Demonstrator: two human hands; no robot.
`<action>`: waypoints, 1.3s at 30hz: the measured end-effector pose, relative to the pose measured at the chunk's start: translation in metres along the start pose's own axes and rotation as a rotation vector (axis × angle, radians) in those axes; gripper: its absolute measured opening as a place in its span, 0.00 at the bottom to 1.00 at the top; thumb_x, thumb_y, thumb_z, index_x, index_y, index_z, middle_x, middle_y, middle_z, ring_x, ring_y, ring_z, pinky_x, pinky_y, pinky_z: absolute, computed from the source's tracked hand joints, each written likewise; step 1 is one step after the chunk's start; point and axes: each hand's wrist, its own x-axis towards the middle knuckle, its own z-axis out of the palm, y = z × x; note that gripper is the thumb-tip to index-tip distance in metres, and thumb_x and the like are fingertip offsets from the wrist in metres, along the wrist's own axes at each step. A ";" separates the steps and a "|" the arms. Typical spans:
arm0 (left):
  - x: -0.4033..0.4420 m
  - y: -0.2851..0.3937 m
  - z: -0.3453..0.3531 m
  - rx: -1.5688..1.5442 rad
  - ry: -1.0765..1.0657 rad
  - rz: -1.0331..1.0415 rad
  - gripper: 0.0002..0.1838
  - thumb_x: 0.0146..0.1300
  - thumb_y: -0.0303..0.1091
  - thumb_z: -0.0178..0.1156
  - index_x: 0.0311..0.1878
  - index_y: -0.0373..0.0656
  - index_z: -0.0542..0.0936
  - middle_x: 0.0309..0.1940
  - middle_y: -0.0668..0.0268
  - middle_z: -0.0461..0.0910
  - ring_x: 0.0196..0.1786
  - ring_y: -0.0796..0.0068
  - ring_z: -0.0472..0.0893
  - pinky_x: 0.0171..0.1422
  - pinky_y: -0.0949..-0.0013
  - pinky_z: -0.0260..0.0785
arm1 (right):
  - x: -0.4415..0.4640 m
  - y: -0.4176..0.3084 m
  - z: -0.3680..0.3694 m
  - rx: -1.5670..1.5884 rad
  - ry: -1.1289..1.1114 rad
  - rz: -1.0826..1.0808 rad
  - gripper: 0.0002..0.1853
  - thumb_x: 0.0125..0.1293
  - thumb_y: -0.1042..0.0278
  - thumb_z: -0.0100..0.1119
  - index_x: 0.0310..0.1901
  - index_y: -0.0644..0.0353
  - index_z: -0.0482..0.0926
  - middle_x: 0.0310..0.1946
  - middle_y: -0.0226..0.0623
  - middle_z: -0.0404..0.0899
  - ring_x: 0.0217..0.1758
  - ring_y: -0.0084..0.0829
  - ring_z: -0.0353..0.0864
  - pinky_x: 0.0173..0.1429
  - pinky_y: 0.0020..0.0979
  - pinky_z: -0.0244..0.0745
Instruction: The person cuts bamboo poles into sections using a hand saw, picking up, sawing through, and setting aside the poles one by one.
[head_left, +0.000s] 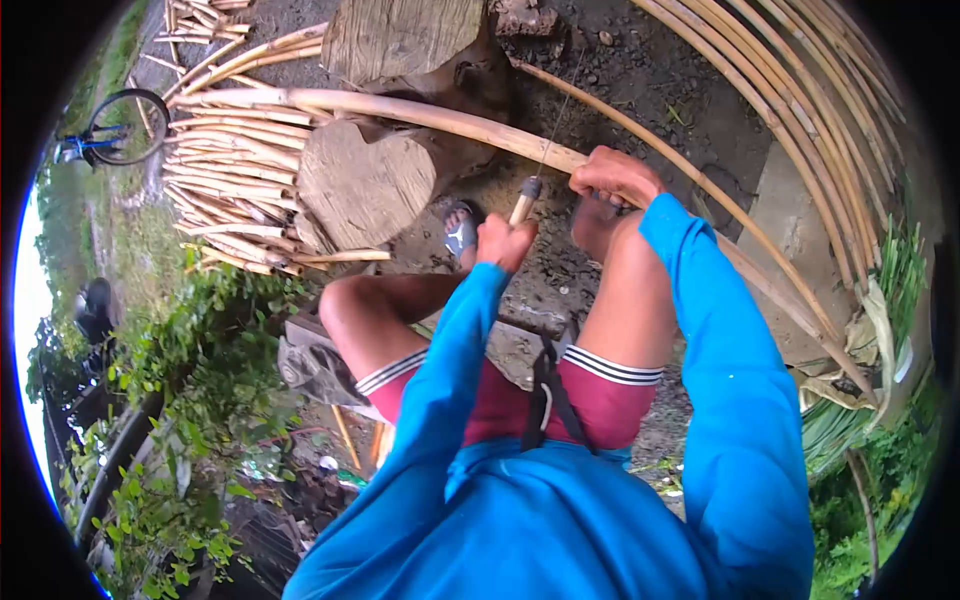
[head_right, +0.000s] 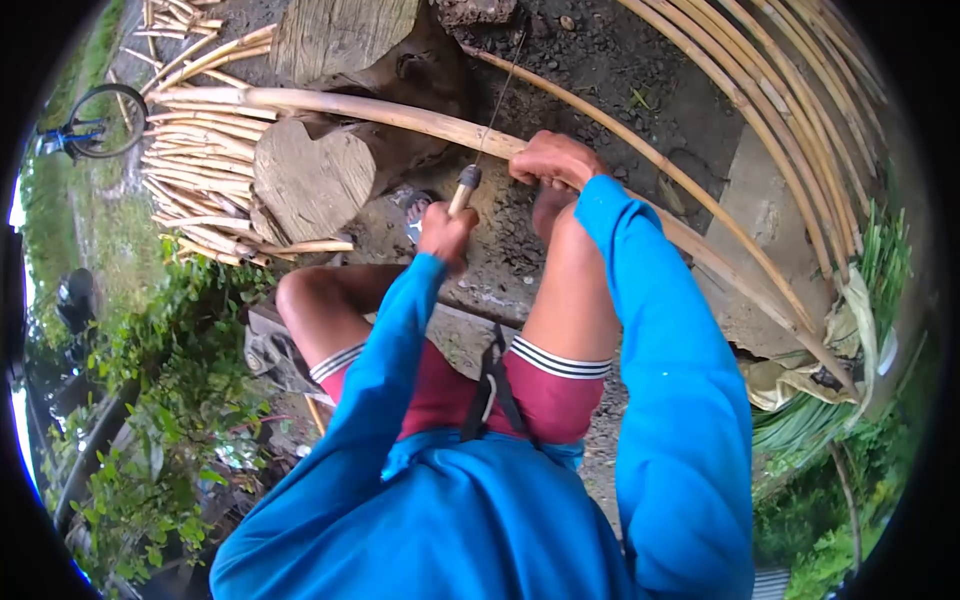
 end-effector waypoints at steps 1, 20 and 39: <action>-0.015 -0.027 0.000 0.196 0.131 0.333 0.17 0.52 0.41 0.59 0.33 0.33 0.81 0.24 0.50 0.80 0.28 0.62 0.80 0.36 0.59 0.71 | -0.002 0.000 -0.001 0.076 -0.049 -0.026 0.09 0.37 0.62 0.61 0.16 0.54 0.71 0.13 0.27 0.62 0.14 0.23 0.58 0.18 0.30 0.48; -0.234 -0.064 -0.116 -0.509 -0.048 -0.133 0.10 0.54 0.31 0.62 0.24 0.38 0.73 0.15 0.69 0.70 0.19 0.80 0.69 0.23 0.70 0.58 | 0.015 0.002 0.006 -0.514 0.514 -0.079 0.20 0.46 0.56 0.63 0.31 0.68 0.83 0.32 0.50 0.84 0.39 0.49 0.85 0.44 0.46 0.77; -0.144 -0.082 -0.071 -0.700 0.011 0.004 0.08 0.63 0.35 0.61 0.37 0.43 0.72 0.16 0.75 0.65 0.15 0.85 0.62 0.17 0.78 0.54 | -0.038 0.016 -0.016 -0.190 0.123 -0.475 0.20 0.48 0.49 0.73 0.30 0.59 0.83 0.26 0.35 0.77 0.30 0.31 0.78 0.36 0.35 0.73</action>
